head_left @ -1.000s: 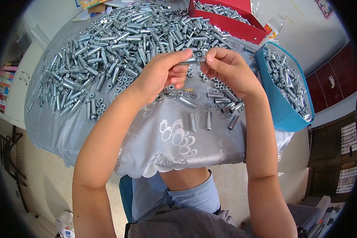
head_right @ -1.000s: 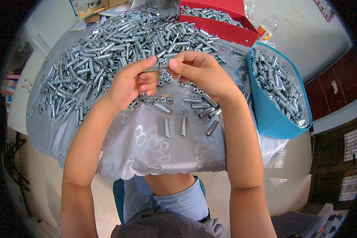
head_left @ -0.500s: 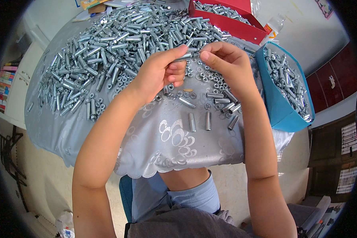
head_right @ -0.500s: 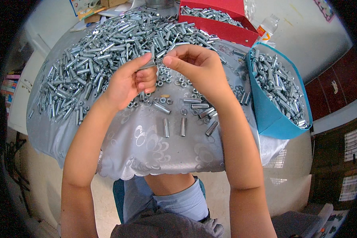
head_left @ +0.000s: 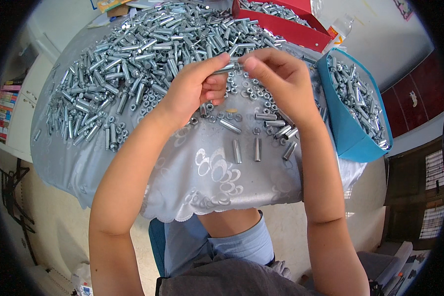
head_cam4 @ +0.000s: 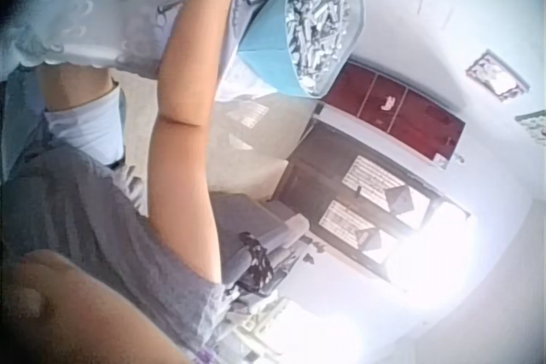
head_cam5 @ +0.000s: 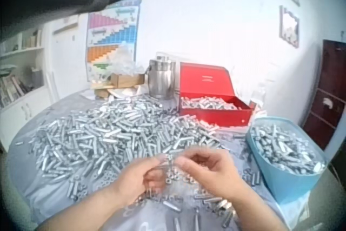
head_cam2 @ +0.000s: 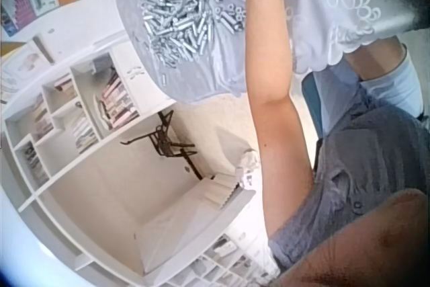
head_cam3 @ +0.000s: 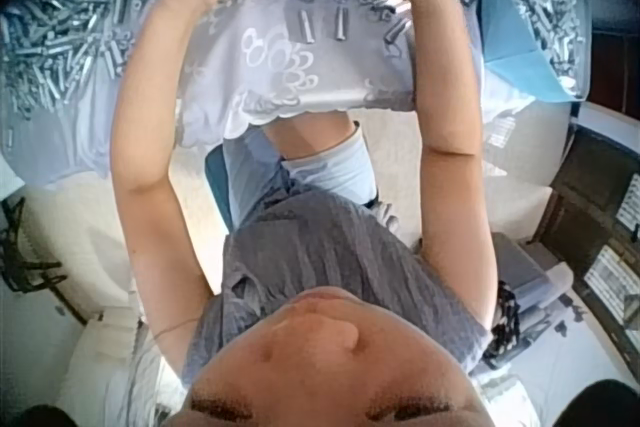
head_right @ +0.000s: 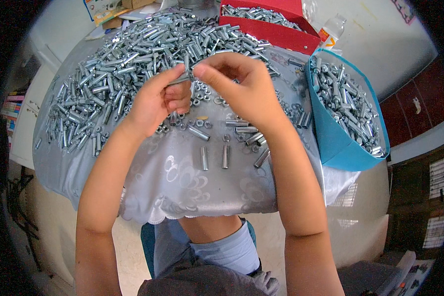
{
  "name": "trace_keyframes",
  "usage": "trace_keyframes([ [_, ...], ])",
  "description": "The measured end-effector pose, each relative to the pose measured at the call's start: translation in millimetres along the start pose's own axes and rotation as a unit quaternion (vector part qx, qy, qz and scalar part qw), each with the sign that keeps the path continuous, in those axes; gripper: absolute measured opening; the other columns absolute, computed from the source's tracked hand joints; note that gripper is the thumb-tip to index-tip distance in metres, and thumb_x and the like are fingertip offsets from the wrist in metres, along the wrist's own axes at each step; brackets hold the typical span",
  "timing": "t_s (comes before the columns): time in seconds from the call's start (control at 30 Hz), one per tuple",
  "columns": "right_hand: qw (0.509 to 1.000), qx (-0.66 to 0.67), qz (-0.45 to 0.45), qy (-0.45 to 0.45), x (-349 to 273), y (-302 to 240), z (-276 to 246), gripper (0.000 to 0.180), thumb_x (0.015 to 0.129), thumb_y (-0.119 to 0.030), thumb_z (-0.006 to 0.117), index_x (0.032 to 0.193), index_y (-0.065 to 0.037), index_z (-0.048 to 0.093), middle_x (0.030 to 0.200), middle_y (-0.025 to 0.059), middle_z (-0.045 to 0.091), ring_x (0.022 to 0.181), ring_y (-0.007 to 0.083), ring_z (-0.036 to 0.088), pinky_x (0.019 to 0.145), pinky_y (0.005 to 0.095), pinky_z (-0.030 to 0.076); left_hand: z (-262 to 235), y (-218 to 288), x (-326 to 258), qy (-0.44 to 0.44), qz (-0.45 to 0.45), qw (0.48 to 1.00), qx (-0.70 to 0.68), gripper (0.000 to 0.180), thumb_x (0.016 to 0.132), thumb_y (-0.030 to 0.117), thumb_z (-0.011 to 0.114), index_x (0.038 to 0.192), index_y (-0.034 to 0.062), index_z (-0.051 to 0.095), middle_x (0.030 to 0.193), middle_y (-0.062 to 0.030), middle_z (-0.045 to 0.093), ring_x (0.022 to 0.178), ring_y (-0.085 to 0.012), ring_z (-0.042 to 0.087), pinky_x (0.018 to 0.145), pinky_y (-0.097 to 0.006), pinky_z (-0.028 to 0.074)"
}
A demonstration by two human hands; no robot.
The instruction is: The person sits at a table covered with a large pile of metal bolts, nuts, and washers. They repeatedly pick up a bolt and a washer, slide the washer onto the bolt, and place the assembled unit into a blue container on the right. The person continues this repetitive assembly process throughout the clip.
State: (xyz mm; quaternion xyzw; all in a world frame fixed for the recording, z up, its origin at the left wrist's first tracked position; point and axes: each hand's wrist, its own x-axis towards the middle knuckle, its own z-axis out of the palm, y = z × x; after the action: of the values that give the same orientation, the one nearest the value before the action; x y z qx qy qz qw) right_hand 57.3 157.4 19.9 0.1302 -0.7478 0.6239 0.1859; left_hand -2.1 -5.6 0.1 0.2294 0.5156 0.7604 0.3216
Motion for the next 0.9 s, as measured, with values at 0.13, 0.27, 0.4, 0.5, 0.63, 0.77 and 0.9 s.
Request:
trace_keyframes([
  [0.13, 0.936, -0.35, 0.006, 0.036, 2, 10, -22, 0.026, 0.073, -0.026, 0.068, 0.077, -0.001, 0.065, 0.061, 0.0088, 0.06, 0.059, 0.0152, 0.056, 0.057, 0.0269, 0.045, -2, 1, 1, 0.003, 0.008, 1.0, 0.007, 0.044, 0.09, 0.037, 0.041, 0.055, 0.016, 0.025, 0.053, 0.0046, 0.024, 0.049, -0.0082, 0.027, 0.053, -0.024, 0.029],
  [0.27, 0.884, -0.458, 0.072, -0.066, 0, 31, -34, 0.028, 0.068, -0.031, 0.068, 0.075, -0.004, 0.066, 0.069, 0.0119, 0.063, 0.066, 0.0279, 0.06, 0.061, 0.0356, 0.047, -2, -1, 3, 0.01, -0.003, 1.0, 0.013, 0.044, 0.09, 0.037, 0.041, 0.055, 0.0159, 0.024, 0.053, 0.0044, 0.023, 0.049, -0.0082, 0.027, 0.053, -0.024, 0.029],
  [0.4, 0.867, -0.489, 0.043, -0.084, -2, 25, -25, 0.026, 0.068, -0.03, 0.068, 0.074, -0.005, 0.066, 0.069, 0.0112, 0.062, 0.067, 0.0274, 0.06, 0.062, 0.0352, 0.047, -1, -1, 2, 0.017, -0.01, 1.0, 0.01, 0.045, 0.089, 0.038, 0.042, 0.055, 0.0161, 0.024, 0.053, 0.0046, 0.023, 0.049, -0.008, 0.027, 0.053, -0.024, 0.029],
  [0.5, 0.881, -0.464, 0.043, -0.08, -2, 28, -23, 0.025, 0.069, -0.029, 0.068, 0.075, -0.005, 0.066, 0.07, 0.0111, 0.062, 0.067, 0.0262, 0.06, 0.061, 0.0339, 0.047, -3, -2, 3, 0.015, -0.009, 1.0, 0.015, 0.045, 0.089, 0.039, 0.043, 0.055, 0.0163, 0.024, 0.053, 0.0047, 0.023, 0.049, -0.008, 0.027, 0.052, -0.024, 0.029],
  [0.63, 0.959, -0.28, 0.051, -0.014, 2, 26, -17, 0.023, 0.071, -0.021, 0.07, 0.08, -0.001, 0.065, 0.073, 0.0087, 0.064, 0.066, 0.0169, 0.06, 0.061, 0.0275, 0.047, -1, -1, 2, 0.038, -0.016, 0.999, 0.019, 0.045, 0.089, 0.039, 0.044, 0.055, 0.0164, 0.025, 0.052, 0.0049, 0.023, 0.049, -0.008, 0.028, 0.052, -0.024, 0.029],
  [0.77, 0.996, -0.063, 0.05, 0.035, 4, 11, -7, 0.021, 0.075, -0.011, 0.069, 0.088, 0.004, 0.062, 0.081, 0.0063, 0.064, 0.073, 0.0088, 0.058, 0.065, 0.0215, 0.047, -3, -1, 3, 0.053, -0.018, 0.998, 0.02, 0.045, 0.089, 0.04, 0.043, 0.055, 0.0163, 0.025, 0.052, 0.0049, 0.025, 0.047, -0.0078, 0.028, 0.051, -0.024, 0.029],
  [0.9, 0.999, 0.022, 0.045, 0.018, 3, 8, -3, 0.022, 0.077, -0.008, 0.067, 0.094, 0.005, 0.061, 0.086, 0.0068, 0.063, 0.079, 0.0098, 0.059, 0.072, 0.0216, 0.048, -1, -2, 2, 0.04, -0.015, 0.999, 0.033, 0.045, 0.09, 0.04, 0.041, 0.055, 0.0165, 0.026, 0.051, 0.0051, 0.025, 0.045, -0.0076, 0.027, 0.05, -0.024, 0.028],
])
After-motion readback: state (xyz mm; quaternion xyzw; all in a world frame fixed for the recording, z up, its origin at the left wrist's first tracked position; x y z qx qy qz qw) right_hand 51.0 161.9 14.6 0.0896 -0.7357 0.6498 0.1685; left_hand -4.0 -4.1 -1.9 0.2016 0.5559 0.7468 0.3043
